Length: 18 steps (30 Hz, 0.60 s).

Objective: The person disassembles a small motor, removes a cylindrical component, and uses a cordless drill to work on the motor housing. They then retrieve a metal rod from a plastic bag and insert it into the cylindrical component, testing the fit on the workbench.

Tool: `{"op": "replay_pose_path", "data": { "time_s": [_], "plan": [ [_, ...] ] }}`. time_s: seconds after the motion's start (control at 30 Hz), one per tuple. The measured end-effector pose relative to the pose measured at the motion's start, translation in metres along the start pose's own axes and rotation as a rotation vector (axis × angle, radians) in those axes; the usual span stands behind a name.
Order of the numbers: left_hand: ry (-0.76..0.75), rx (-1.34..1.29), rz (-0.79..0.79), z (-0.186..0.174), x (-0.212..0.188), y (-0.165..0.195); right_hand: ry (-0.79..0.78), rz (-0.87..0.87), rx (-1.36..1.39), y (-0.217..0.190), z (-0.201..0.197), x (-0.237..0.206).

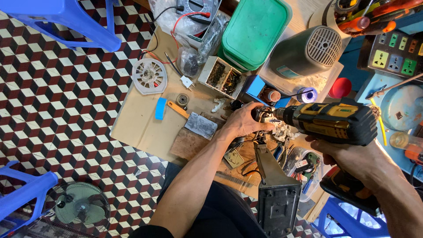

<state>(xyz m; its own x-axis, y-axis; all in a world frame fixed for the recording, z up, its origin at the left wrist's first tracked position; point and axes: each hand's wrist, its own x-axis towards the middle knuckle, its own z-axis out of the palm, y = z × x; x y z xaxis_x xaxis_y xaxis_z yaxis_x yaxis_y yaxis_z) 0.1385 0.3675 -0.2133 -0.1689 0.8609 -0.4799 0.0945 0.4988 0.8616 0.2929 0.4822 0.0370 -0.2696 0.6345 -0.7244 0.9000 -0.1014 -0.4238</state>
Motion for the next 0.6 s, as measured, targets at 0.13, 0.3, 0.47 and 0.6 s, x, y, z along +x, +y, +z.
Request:
{"op": "replay_pose_path", "data": {
  "time_s": [0.13, 0.3, 0.47, 0.6],
  "plan": [
    [0.014, -0.02, 0.038, 0.0002, -0.001, 0.0001, -0.048, 0.04, 0.03, -0.0017, 0.0, 0.0003],
    [0.01, -0.018, 0.02, -0.0005, -0.0014, 0.0026, -0.022, 0.012, 0.024, -0.0002, 0.0005, -0.0025],
    [-0.007, -0.005, -0.004, -0.0016, -0.0009, 0.0054, 0.007, -0.038, -0.01, 0.0007, -0.0007, -0.0006],
    [0.0, -0.014, -0.012, -0.001, -0.0017, 0.0054, 0.002, -0.027, -0.003, -0.0018, -0.0006, 0.001]
  ]
}}
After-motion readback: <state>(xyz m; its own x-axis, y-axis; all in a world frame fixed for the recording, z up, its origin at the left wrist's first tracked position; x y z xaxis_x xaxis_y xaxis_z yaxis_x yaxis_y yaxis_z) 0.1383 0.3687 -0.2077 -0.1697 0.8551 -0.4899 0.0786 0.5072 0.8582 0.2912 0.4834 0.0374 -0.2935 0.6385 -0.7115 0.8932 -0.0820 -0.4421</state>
